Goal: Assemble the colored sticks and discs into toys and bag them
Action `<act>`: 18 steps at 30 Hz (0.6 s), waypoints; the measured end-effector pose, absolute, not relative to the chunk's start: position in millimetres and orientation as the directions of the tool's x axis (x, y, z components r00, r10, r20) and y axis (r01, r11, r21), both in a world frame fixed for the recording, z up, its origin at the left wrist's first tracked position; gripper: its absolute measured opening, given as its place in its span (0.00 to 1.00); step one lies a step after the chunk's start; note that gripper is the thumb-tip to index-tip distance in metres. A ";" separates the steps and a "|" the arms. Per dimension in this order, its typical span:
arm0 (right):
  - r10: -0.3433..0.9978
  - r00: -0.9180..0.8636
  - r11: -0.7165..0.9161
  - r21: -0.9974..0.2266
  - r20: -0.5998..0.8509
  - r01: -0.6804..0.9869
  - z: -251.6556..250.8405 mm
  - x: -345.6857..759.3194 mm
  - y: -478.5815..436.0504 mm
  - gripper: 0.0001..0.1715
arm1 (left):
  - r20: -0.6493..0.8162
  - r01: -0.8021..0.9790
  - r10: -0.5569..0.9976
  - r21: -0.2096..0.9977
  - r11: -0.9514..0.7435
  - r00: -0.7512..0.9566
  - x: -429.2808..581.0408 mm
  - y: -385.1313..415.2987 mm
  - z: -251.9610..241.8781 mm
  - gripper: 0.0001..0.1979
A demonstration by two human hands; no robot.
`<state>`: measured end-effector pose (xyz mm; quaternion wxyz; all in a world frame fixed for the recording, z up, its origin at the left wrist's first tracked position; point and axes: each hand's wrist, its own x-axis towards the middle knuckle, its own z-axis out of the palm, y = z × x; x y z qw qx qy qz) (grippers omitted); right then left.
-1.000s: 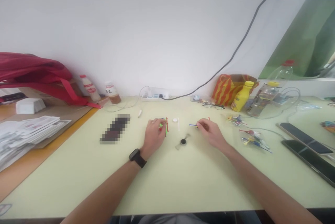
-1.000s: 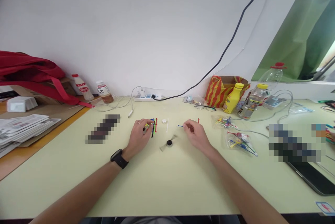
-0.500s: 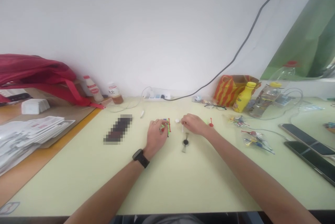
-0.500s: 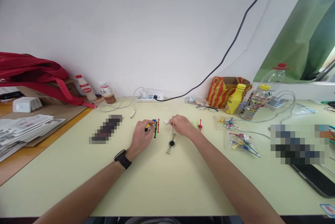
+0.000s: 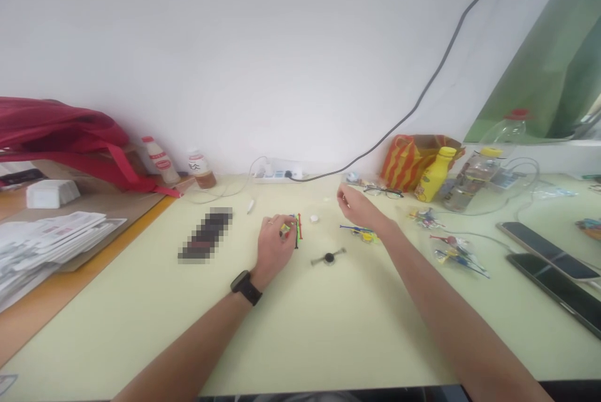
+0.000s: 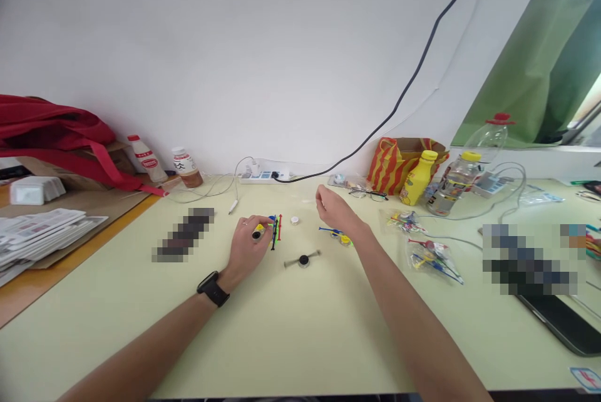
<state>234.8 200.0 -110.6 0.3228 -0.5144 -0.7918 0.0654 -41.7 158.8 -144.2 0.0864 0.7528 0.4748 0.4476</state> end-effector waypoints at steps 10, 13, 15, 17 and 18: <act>0.870 -0.213 0.485 -0.686 0.445 0.543 -102.6 212.9 216.3 0.03 | 0.589 0.635 0.792 0.552 -0.540 0.161 -40.9 157.9 -144.7 0.09; 0.885 -0.243 0.466 -0.762 0.398 0.449 -111.3 202.5 215.5 0.03 | 0.591 0.640 0.792 0.553 -0.534 0.151 -40.8 158.1 -144.3 0.09; 0.897 -0.250 0.439 -0.795 0.364 0.418 -115.3 197.1 214.0 0.03 | 0.591 0.644 0.790 0.544 -0.538 0.161 -40.6 158.4 -144.3 0.09; 0.904 -0.257 0.422 -0.805 0.341 0.417 -116.7 193.2 211.6 0.03 | 0.588 0.649 0.790 0.535 -0.540 0.173 -40.5 158.7 -144.2 0.09; 0.905 -0.261 0.421 -0.803 0.337 0.422 -116.6 191.7 210.2 0.02 | 0.586 0.652 0.791 0.532 -0.541 0.177 -40.3 158.7 -144.1 0.09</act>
